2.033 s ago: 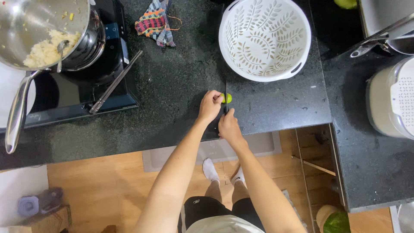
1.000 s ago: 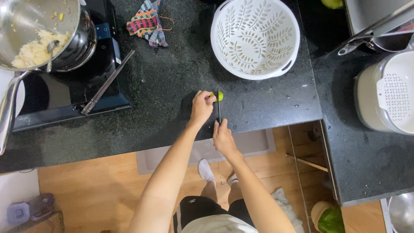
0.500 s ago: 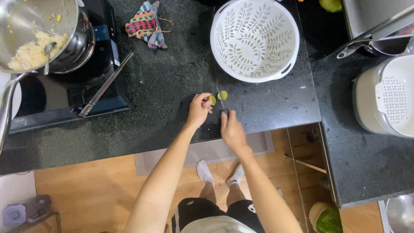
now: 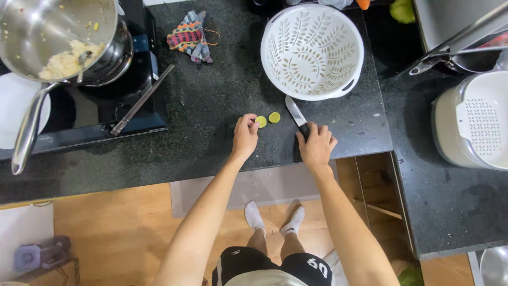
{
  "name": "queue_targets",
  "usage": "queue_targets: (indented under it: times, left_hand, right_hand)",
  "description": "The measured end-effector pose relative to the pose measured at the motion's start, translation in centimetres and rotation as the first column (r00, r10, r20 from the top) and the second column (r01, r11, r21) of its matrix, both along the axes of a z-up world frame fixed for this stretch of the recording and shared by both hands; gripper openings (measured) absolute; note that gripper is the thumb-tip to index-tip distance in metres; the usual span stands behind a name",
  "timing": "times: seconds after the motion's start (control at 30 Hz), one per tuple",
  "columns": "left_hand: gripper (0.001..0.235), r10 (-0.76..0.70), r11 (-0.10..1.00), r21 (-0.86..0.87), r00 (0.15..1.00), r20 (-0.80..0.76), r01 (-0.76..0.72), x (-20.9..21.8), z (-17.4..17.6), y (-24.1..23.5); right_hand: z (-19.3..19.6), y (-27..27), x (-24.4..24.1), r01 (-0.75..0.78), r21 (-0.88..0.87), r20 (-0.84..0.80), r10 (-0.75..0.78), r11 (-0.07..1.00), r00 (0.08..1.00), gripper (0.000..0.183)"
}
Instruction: The person adds salt from a green jar into a pot of boiling green vegetables on the stove, adjusts the stove knob, and places a lid nearby. They rinse an item at the sink, cut a lime with a knife, then use chopsticks to lift the cooked greens out of the pot.
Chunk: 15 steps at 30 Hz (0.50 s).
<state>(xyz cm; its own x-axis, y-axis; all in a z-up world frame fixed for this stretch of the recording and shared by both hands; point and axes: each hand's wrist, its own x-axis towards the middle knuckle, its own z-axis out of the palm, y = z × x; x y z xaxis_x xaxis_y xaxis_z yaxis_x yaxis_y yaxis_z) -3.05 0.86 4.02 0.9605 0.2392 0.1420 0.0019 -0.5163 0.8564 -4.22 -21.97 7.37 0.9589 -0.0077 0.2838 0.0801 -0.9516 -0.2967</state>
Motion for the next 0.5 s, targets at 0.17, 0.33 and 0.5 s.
queue_targets:
  times: [0.17,0.33,0.5]
  left_hand:
    - [0.021,-0.010,0.991,-0.136,0.997,-0.074,0.000,-0.6,3.6,-0.4]
    - [0.024,-0.007,0.954,-0.298,0.992,-0.129,-0.032,-2.8,7.2,-0.4]
    - [0.036,0.173,0.963,-0.201,0.983,-0.061,-0.182,-8.7,10.6,2.7]
  right_hand:
    - [4.0,0.2,-0.4,0.028,0.428,-0.158,0.045,0.903,0.986,0.026]
    - [5.4,1.1,-0.3,0.229,0.832,-0.403,0.268,0.506,0.875,0.022]
    - [9.2,4.9,-1.2,0.165,0.962,-0.260,0.539,0.219,0.801,0.019]
